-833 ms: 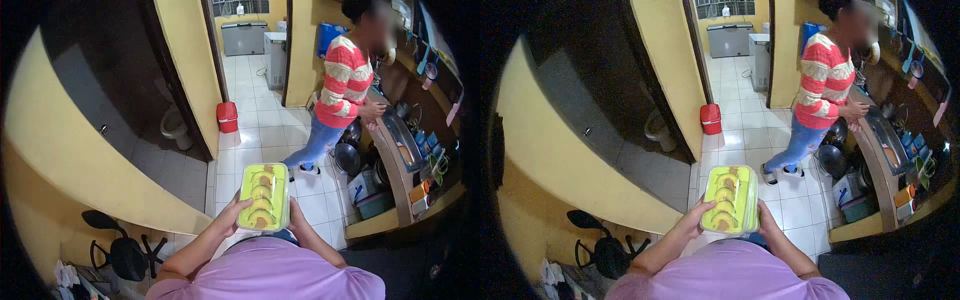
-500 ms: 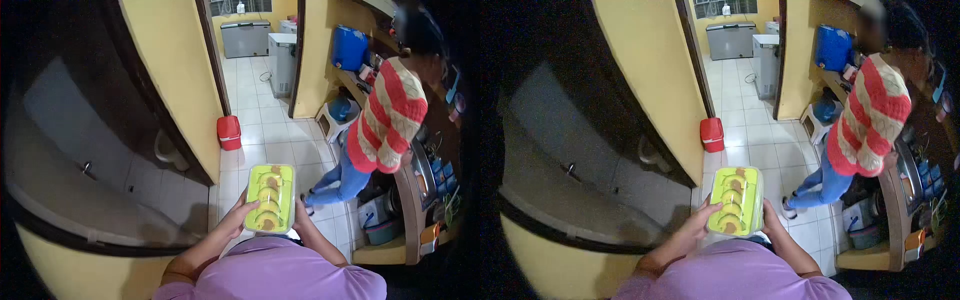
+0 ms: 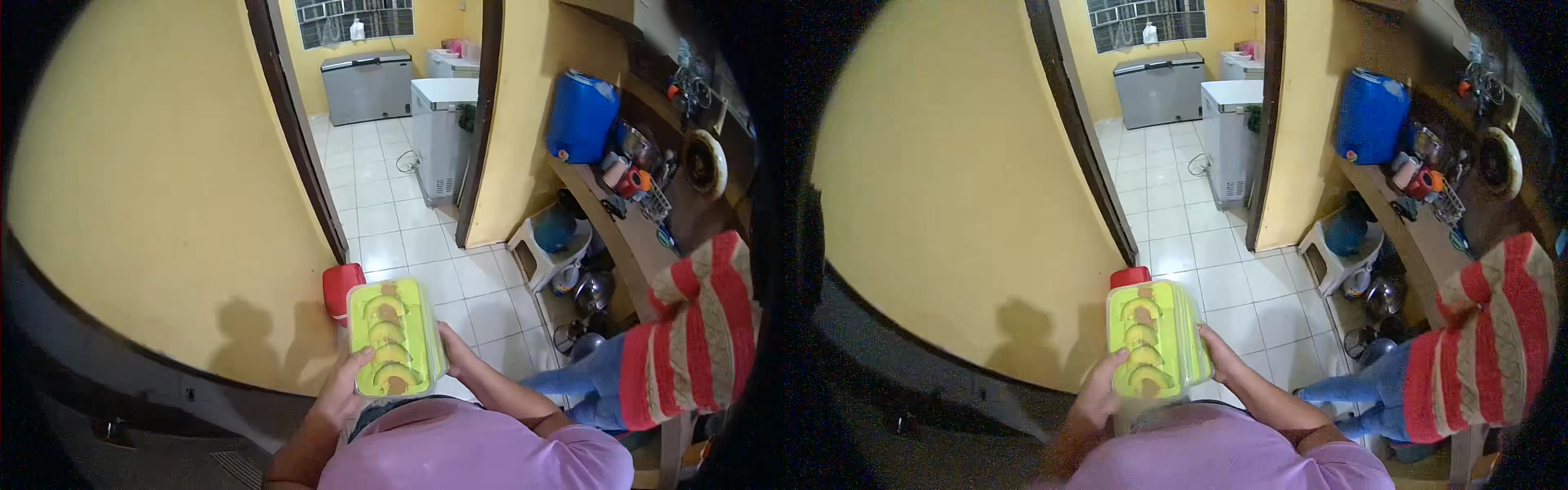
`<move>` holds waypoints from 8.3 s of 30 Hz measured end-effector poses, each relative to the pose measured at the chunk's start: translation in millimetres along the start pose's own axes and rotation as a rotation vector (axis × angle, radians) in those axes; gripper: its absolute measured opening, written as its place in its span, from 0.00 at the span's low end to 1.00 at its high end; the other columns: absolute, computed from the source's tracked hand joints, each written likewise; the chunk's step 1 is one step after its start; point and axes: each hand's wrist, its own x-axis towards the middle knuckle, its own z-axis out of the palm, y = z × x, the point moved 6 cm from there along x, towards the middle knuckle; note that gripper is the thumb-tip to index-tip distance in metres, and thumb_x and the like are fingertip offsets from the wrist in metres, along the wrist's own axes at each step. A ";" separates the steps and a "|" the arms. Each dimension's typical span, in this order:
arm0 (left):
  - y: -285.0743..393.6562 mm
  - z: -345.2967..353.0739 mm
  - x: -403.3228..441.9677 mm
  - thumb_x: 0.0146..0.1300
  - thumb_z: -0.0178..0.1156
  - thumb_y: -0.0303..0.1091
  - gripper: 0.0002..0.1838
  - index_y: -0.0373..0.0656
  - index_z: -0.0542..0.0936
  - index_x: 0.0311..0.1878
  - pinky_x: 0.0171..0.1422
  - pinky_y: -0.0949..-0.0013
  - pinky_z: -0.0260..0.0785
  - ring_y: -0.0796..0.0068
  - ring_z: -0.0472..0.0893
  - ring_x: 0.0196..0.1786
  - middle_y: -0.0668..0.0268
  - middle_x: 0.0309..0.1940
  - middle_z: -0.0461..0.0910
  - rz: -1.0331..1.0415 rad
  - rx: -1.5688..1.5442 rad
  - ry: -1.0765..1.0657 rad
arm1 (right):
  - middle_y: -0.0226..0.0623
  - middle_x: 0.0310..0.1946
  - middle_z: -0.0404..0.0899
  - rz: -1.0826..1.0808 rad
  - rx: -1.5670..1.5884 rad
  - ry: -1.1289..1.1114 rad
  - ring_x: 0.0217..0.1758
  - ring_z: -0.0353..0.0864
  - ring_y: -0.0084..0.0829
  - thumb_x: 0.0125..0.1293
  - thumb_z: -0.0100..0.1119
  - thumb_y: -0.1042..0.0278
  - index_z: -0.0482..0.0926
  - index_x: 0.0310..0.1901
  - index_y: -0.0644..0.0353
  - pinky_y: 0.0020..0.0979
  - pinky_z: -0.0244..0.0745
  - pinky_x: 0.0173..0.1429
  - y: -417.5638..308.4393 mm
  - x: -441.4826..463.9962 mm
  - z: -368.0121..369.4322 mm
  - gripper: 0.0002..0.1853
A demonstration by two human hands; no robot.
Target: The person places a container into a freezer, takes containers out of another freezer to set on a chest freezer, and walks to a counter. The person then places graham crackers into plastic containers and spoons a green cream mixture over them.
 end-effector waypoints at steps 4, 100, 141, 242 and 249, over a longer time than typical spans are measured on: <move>84.0 32.8 133.5 0.70 0.52 0.32 0.29 0.42 0.57 0.71 0.63 0.60 0.71 0.63 0.74 0.62 0.55 0.62 0.70 -0.005 0.069 -0.101 | 0.44 0.59 0.75 0.004 0.081 -0.102 0.58 0.79 0.34 0.72 0.42 0.47 0.63 0.67 0.59 0.36 0.78 0.59 -91.3 106.9 -17.7 0.30; 1526.4 -275.5 1754.5 0.46 0.70 0.40 0.54 0.43 0.48 0.74 0.73 0.42 0.45 0.45 0.55 0.72 0.47 0.73 0.49 1.419 1.393 1.633 | 0.34 0.44 0.81 0.071 0.214 -0.112 0.44 0.84 0.32 0.70 0.53 0.53 0.74 0.55 0.54 0.38 0.84 0.46 -1059.8 2087.4 59.9 0.19; 1577.4 -544.0 1705.5 0.68 0.48 0.46 0.26 0.31 0.63 0.57 0.30 0.68 0.81 0.61 0.86 0.37 0.49 0.46 0.80 0.427 0.060 0.520 | 0.42 0.63 0.69 0.460 0.122 -0.515 0.65 0.70 0.40 0.72 0.41 0.44 0.63 0.67 0.60 0.42 0.66 0.68 -747.3 2341.8 427.5 0.31; 1689.4 -577.3 1680.5 0.34 0.81 0.40 0.44 0.50 0.73 0.60 0.64 0.52 0.69 0.42 0.66 0.68 0.45 0.71 0.55 1.034 1.673 1.950 | 0.39 0.64 0.67 0.497 0.168 -1.318 0.66 0.70 0.35 0.76 0.36 0.43 0.55 0.69 0.57 0.37 0.70 0.67 -766.9 2396.4 678.9 0.31; 1699.5 -605.2 1647.1 0.36 0.79 0.33 0.37 0.44 0.76 0.54 0.64 0.56 0.67 0.54 0.72 0.60 0.55 0.58 0.71 1.187 1.629 2.092 | 0.36 0.60 0.69 0.523 0.080 -1.113 0.62 0.73 0.31 0.73 0.51 0.53 0.57 0.65 0.55 0.37 0.76 0.60 -740.3 2402.6 702.6 0.26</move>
